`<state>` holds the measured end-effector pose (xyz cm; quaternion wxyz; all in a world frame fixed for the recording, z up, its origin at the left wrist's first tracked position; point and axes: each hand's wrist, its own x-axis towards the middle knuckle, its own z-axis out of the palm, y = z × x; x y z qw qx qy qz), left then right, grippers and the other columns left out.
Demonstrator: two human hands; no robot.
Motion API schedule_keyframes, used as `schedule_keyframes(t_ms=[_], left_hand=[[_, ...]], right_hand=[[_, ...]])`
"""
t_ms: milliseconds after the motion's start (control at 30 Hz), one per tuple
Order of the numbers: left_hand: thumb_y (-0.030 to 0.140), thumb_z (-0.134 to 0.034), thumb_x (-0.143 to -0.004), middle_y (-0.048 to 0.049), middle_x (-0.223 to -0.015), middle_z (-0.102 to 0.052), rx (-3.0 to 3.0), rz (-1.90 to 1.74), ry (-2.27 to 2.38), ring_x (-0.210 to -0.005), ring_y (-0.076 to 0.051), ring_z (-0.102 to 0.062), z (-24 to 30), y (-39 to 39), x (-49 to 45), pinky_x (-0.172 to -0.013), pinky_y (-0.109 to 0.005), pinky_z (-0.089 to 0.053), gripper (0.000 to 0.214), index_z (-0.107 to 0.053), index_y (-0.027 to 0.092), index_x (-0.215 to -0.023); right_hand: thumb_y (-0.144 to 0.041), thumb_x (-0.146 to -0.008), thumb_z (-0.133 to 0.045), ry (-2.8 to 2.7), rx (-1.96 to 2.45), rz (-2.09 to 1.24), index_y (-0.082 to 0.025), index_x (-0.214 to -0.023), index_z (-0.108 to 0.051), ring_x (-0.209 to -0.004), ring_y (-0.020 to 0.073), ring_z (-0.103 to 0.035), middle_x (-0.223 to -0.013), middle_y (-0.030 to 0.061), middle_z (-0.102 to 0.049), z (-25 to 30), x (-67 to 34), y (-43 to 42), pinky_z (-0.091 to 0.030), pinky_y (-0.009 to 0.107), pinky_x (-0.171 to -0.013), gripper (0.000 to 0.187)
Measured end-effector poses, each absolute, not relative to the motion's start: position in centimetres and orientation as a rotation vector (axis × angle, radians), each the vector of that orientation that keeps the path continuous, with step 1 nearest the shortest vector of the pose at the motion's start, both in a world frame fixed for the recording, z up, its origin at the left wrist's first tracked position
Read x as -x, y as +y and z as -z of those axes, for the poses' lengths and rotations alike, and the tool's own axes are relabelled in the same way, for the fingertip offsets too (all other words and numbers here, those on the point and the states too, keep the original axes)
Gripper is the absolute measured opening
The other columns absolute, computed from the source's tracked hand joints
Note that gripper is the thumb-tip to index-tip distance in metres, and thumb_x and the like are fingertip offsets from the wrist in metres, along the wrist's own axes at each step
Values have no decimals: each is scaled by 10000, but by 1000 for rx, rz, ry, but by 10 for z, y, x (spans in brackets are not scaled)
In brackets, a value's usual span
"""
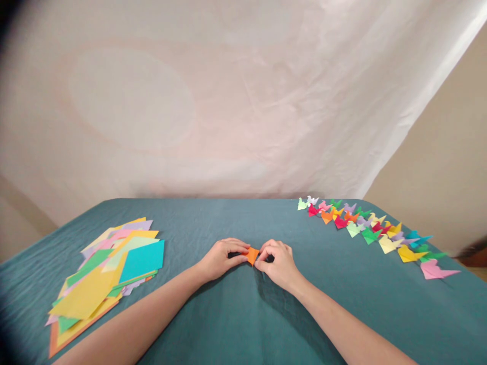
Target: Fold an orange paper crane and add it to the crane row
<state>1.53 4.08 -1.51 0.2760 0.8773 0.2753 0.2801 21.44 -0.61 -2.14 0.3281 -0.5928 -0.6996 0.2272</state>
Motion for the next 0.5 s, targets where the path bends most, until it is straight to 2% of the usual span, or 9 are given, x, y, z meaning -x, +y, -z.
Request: schedule_keyframes(t_ms=[500], left_hand=[[328,-587,-832,-49,-1023,-674,-2354,-747,733,-995,-177,-592,16,42,-15,-928,-298,-417,196,-695,206,-942]], right_hand=[[-222,-635,-671,-1850,1581,-554,-223,-546,-625,-812,180,-549,-804,-14,-623,25,-214,-5,-322,357,-822,101]])
